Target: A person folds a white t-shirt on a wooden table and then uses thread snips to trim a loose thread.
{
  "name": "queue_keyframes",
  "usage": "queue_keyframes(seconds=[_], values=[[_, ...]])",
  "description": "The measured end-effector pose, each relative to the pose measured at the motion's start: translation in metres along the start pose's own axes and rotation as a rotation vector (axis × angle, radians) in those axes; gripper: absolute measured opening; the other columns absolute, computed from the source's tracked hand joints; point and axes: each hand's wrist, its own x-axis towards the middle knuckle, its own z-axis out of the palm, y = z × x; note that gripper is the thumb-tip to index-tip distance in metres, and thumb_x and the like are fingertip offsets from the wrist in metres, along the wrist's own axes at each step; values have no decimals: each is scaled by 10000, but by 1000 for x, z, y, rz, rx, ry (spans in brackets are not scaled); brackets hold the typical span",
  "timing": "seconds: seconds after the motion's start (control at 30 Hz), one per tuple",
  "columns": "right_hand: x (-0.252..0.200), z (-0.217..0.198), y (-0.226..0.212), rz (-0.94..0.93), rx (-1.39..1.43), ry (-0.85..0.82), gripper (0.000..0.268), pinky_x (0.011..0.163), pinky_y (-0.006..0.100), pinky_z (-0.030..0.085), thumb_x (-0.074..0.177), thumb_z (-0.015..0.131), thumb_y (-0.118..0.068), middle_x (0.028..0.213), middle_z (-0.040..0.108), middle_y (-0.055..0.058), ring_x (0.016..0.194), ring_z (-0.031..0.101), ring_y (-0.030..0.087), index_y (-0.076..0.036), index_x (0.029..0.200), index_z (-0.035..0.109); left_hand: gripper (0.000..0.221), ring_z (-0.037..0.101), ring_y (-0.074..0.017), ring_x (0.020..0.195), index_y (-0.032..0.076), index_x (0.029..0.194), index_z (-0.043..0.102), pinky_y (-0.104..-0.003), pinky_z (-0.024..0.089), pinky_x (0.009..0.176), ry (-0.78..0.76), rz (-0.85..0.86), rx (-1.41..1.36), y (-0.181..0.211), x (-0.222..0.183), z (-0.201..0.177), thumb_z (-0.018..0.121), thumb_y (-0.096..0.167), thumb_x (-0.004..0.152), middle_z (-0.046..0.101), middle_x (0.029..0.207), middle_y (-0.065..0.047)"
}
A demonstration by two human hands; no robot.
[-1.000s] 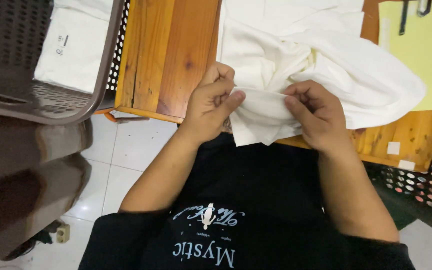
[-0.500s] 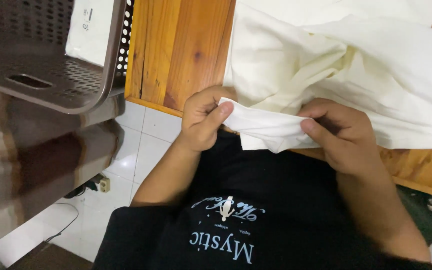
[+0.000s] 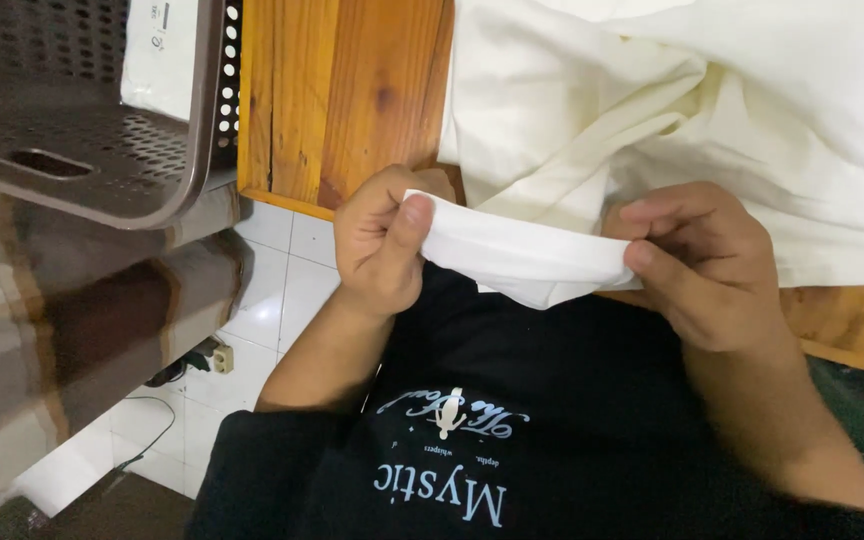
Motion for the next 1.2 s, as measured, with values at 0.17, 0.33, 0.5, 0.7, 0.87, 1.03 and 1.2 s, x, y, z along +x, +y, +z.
queue_keyframes(seconds=[0.17,0.33,0.5,0.7,0.87,1.03,1.2], values=[[6,5,-2,-146,39,-57,167,687,304,364,850,487,-53,676,391,25,671,415,159,-38,1012,451,234,331,-126,511,58,715,395,-254,256,492,-31,8,-48,1,2,-3,393,201,900,375,581,-32],[10,6,-3,-155,85,-82,126,629,276,374,862,474,-44,696,494,82,624,459,152,-48,987,463,269,306,-122,508,51,678,396,-251,240,493,-51,22,14,4,4,-8,408,212,892,340,560,-16],[3,5,4,-97,21,27,133,632,272,398,837,525,-69,702,516,97,625,484,149,-39,958,479,252,313,-121,509,49,677,414,-248,240,491,-28,57,79,5,4,-10,434,192,883,345,560,-16],[-1,3,9,-16,-299,129,176,654,166,391,844,562,-138,839,558,38,721,505,76,-26,977,532,217,373,-51,595,85,688,477,-188,305,546,227,-115,307,-1,2,-12,485,213,863,402,619,51],[6,15,-9,45,-350,61,154,626,173,352,872,512,-100,829,552,20,690,464,68,-29,1005,545,284,339,-48,584,105,650,429,-196,272,540,257,-89,334,6,4,-13,453,277,875,367,601,67],[1,21,-16,188,-227,95,224,615,154,307,825,478,-12,794,479,29,702,423,72,-19,1041,535,316,356,-65,542,92,644,423,-205,285,511,223,-26,223,12,3,-11,438,297,884,390,569,41],[-3,18,-11,234,-183,165,240,705,153,391,791,516,7,923,566,83,819,520,100,22,1031,534,264,465,-135,702,30,799,510,-231,353,645,137,-22,157,17,-3,-11,398,247,899,501,754,-57]])
